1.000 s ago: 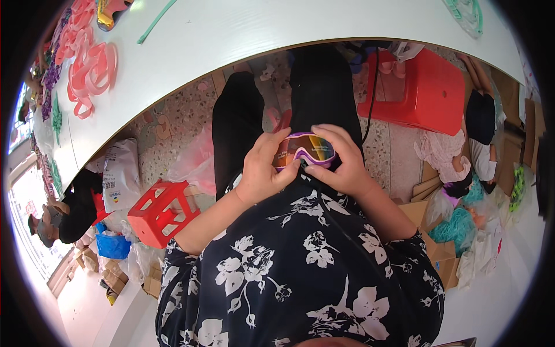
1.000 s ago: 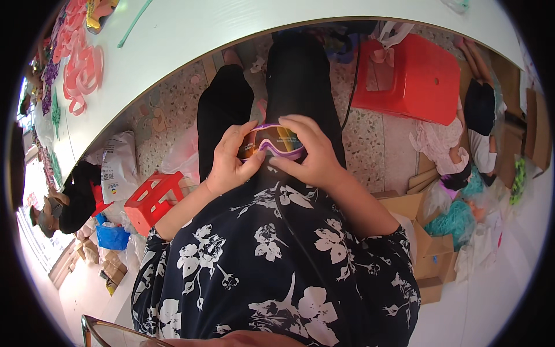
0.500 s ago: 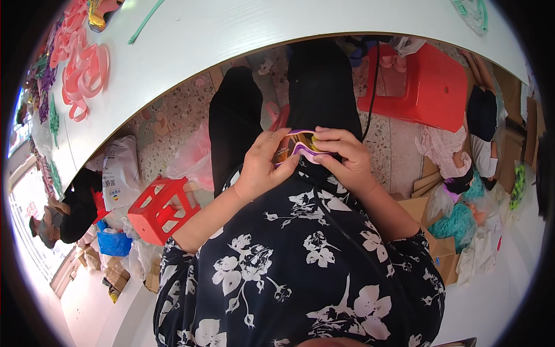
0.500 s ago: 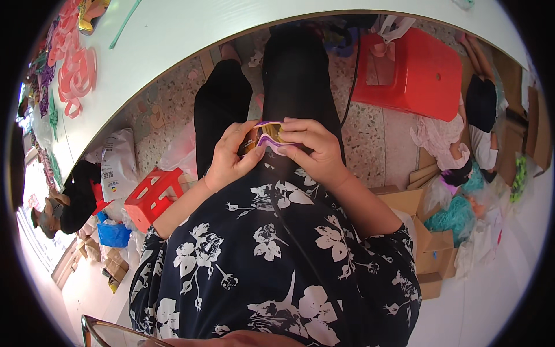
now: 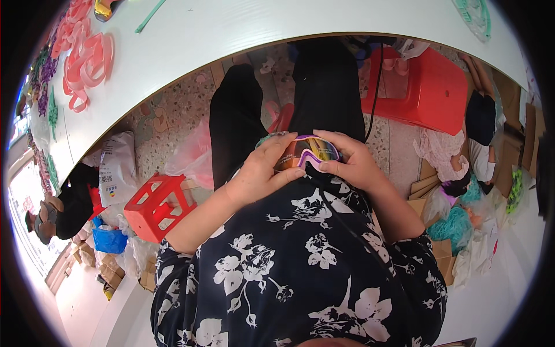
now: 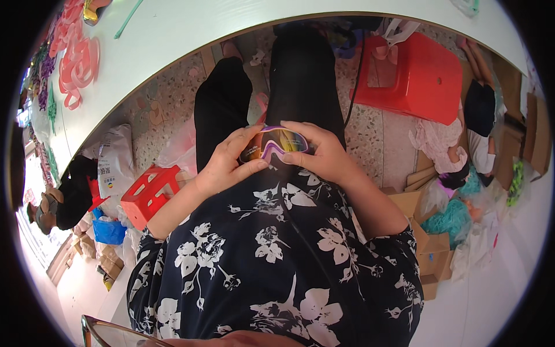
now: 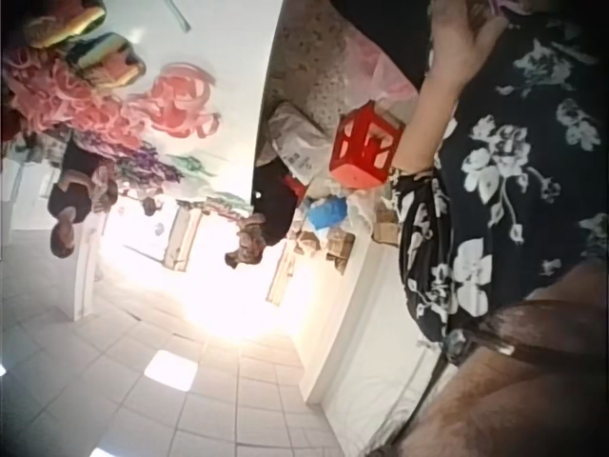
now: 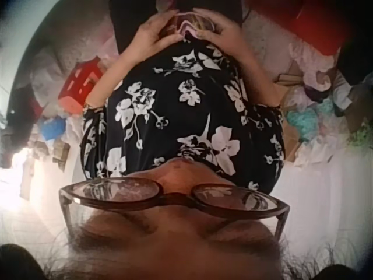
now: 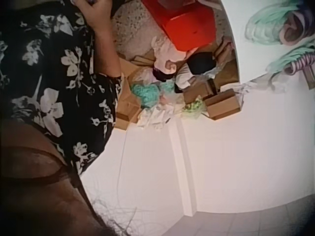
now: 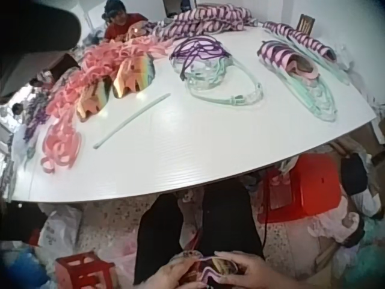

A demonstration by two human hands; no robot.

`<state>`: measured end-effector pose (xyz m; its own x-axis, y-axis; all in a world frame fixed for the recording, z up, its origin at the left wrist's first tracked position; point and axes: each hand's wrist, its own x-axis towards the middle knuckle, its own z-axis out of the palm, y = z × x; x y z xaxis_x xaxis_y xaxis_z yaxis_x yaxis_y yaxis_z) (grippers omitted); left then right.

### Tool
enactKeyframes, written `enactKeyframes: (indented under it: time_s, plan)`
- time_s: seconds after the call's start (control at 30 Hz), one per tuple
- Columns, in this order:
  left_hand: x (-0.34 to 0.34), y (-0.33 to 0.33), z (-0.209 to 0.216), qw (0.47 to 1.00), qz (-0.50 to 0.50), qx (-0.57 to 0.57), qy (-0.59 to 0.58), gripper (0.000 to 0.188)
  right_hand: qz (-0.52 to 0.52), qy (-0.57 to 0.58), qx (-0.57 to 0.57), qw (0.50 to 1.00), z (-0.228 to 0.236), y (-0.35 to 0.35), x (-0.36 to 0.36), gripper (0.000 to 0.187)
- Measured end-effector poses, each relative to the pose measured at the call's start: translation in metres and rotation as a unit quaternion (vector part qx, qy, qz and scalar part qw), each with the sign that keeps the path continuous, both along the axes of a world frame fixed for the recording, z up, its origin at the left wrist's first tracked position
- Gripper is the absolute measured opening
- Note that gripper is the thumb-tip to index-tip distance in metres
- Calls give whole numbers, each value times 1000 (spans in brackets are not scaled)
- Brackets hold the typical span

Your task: The recorder is assembling colorful protective glasses or goggles by attaching pink elastic bands to the frames.

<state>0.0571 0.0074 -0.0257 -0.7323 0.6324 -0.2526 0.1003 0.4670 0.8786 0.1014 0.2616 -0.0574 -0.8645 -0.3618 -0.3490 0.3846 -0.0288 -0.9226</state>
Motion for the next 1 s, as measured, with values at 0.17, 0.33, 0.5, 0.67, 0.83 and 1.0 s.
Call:
enactKeyframes:
  time_s: [0.17,0.33,0.5,0.67,0.83,1.0]
  plan:
    - [6,3,-7,999,45,24,7,61,-71,-49,-39,996,-6,-13,9,60]
    - [9,23,-10,985,120,-9,121,49,-163,171,134,962,-10,-37,6,51]
    - [8,34,-20,971,134,-8,200,48,-219,218,183,933,-19,-46,2,47]
    - [10,36,-25,971,134,-5,198,48,-221,210,176,936,-28,-45,4,47]
    - [13,36,-29,972,141,8,187,48,-214,204,181,938,-29,-44,4,46]
    - [10,24,-27,981,151,-6,119,47,-157,207,181,949,-18,-38,-1,52]
